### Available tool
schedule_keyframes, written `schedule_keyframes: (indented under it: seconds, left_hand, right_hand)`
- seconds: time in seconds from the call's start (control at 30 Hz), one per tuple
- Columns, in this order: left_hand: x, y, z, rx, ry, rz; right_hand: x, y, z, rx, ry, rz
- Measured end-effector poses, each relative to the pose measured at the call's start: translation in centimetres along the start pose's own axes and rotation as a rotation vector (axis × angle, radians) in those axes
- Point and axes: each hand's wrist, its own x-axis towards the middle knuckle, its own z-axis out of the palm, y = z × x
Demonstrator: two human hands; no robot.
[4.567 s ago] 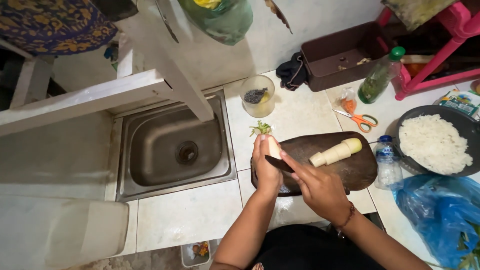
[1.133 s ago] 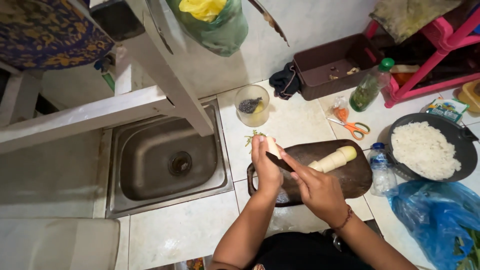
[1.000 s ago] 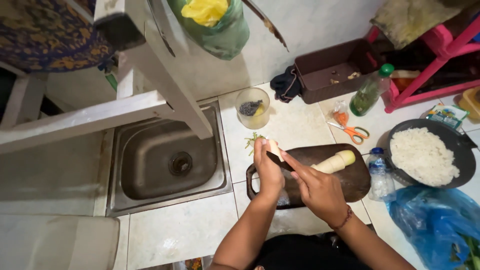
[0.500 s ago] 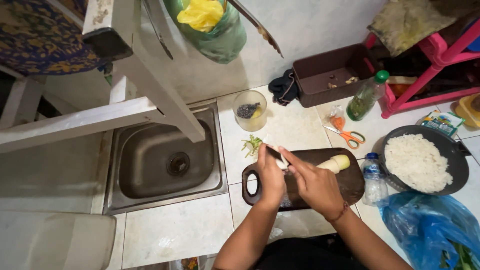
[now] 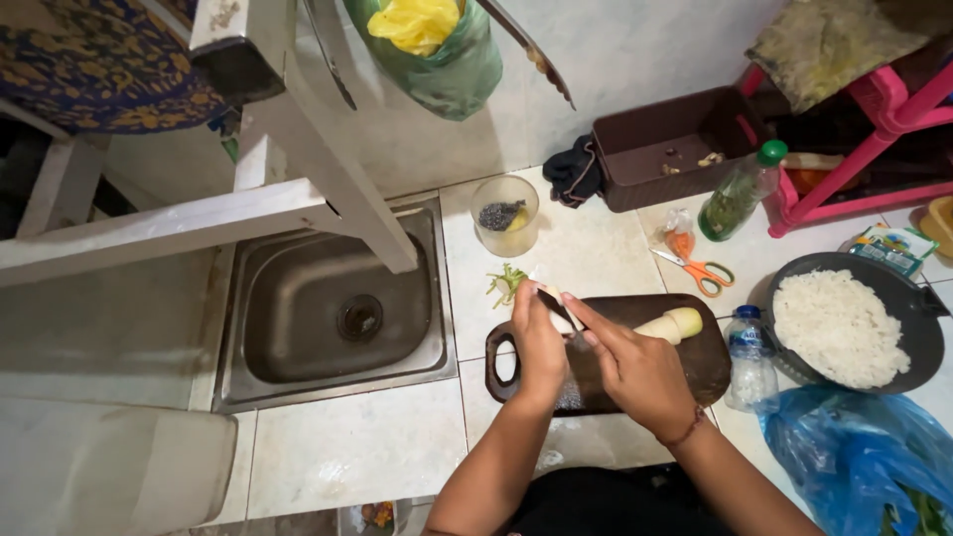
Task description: The person removes a radish from a plastic bag, cuts off the green top, and peels it with a knife. They then slice the radish into pieces on a wooden board.
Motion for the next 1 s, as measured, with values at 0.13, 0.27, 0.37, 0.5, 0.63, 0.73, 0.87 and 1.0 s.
schedule_keyframes:
  seconds: [0.13,0.27,0.37,0.5,0.63,0.73,0.87,1.0]
  left_hand:
    - [0.0,0.9,0.3,0.075,0.050,-0.065]
    - [0.1,0.5,0.1,-0.052,0.050,-0.131]
    - [0.9,-0.1,-0.5,-0.024,0.051,-0.133]
    - [0.9,-1.1,-2.2,0.050,0.042,-0.160]
    - [3.2,-1.4,-5.1,-0.155,0.108,-0.113]
    - [4.0,-1.3,-5.7,-0.256,0.119,-0.142]
    - [3.5,-1.1,-4.8,-0.271,0.142,-0.144]
    - [3.1,-0.4,-3.5,-0.259,0.113,-0.051]
  right_hand:
    - [0.7,0.2,0.6,-0.076,-0.001,0.021]
    - [1.6,0.8,1.6,-0.068,0.023,-0.019]
    - [2.5,1.8,2.8,-0.107,-0.034,0.048]
    - [4.9,5.1,5.7,-0.218,-0.076,0.165]
    - [6.2,8.2,9.1,-0.348,-0.142,0.099]
    - [6.8,8.8,10.1,-0.429,-0.336,0.130]
    - [7.0,6.6,8.5,-0.343,-0.378,0.166]
    - [4.0,2.2,4.0,-0.101,-0.239,0.209]
